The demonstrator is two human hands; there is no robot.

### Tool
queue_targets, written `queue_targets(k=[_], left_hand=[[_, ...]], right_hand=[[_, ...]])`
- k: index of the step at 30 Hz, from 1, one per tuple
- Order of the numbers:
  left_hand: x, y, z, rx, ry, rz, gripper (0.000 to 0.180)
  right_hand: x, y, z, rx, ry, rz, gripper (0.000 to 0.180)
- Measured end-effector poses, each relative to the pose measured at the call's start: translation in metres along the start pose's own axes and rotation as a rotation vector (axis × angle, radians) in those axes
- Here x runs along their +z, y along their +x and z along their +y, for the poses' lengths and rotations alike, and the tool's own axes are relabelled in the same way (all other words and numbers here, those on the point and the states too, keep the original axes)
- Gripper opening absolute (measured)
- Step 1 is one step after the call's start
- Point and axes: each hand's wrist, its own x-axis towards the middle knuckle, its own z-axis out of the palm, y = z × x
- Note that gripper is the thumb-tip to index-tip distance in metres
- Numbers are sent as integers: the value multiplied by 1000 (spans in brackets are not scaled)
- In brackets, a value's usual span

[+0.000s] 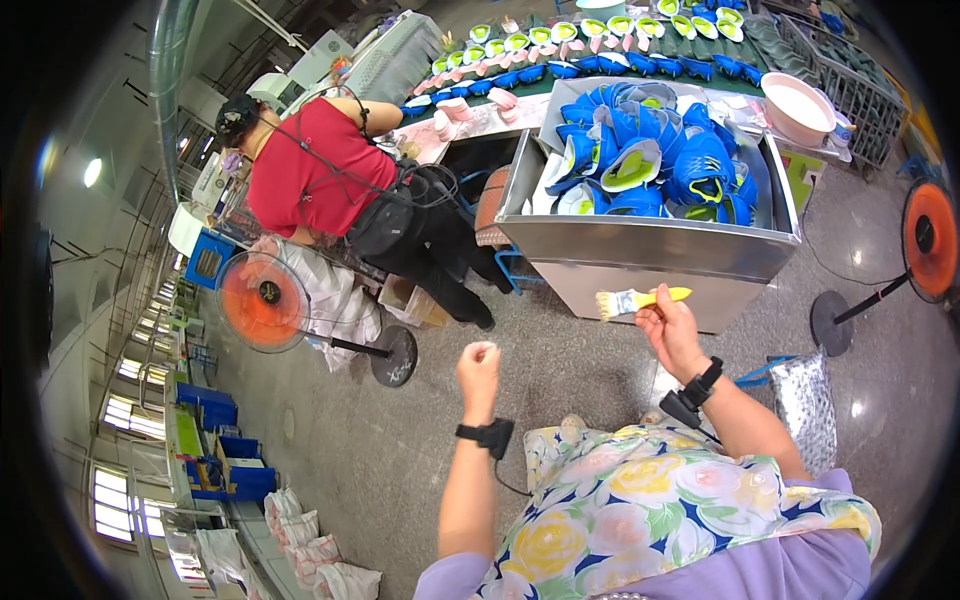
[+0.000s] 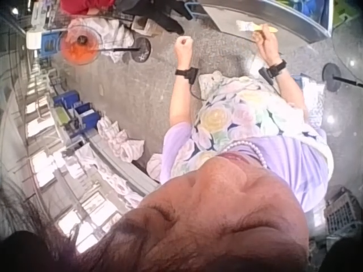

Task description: Applying glue to shoe components with a brush at an assembly station.

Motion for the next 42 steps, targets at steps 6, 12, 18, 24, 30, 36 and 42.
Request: queue_targets(k=[6, 12, 18, 24, 30, 36, 42], left_hand=[[1, -14, 28, -56, -278, -177, 7], [31, -47, 136, 65, -473, -395, 11], [33, -67, 203, 651, -135, -313, 22], [45, -72, 211, 845, 28, -323, 25], [47, -77, 199, 835, 41, -287, 19], [44, -82, 208, 758, -71, -265, 23], [49, -90, 192, 494, -148, -311, 21]], right_hand=[[15, -9, -13, 398, 491, -94, 33], [42, -30, -21, 597, 659, -164, 39], [40, -41, -19, 530, 578, -266, 34], [47, -52, -22, 496, 433, -154, 36], [37, -54, -16, 569, 566, -252, 38], [41, -58, -14, 578, 545, -241, 39], [54, -67, -17, 526, 420, -121, 36]])
